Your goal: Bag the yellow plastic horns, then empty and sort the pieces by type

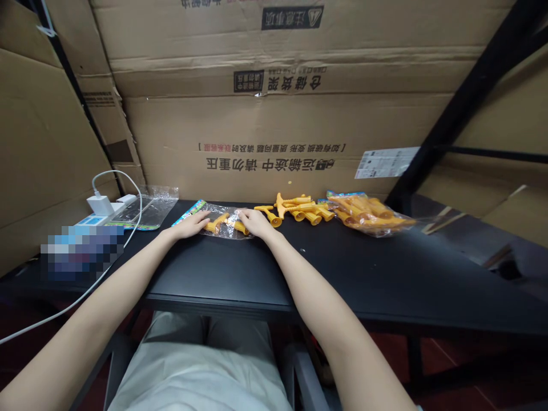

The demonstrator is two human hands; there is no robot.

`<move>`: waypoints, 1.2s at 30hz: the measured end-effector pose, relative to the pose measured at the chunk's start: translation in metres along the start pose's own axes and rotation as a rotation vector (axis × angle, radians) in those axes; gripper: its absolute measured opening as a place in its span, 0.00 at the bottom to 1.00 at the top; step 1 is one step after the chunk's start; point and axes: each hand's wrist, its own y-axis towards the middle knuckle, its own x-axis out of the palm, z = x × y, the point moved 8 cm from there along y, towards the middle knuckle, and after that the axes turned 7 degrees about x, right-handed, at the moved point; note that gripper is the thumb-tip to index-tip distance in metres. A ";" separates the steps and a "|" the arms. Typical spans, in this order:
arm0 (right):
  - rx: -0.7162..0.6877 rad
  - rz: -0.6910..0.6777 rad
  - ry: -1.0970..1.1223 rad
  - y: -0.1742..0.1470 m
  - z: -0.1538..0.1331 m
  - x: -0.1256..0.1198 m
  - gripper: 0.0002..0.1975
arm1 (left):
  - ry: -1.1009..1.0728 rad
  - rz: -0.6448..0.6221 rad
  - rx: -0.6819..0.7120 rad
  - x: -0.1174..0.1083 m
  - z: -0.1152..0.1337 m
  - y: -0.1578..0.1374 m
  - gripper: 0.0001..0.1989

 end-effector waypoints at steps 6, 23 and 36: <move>-0.006 -0.217 -0.242 -0.011 -0.008 0.002 0.12 | 0.000 0.011 -0.004 0.002 -0.003 0.001 0.27; 0.118 0.019 0.273 0.012 0.005 0.029 0.15 | -0.201 0.138 -0.037 -0.011 0.001 -0.001 0.27; 0.253 0.052 0.503 0.010 0.016 0.032 0.11 | -0.051 0.177 -0.152 -0.021 -0.020 -0.005 0.25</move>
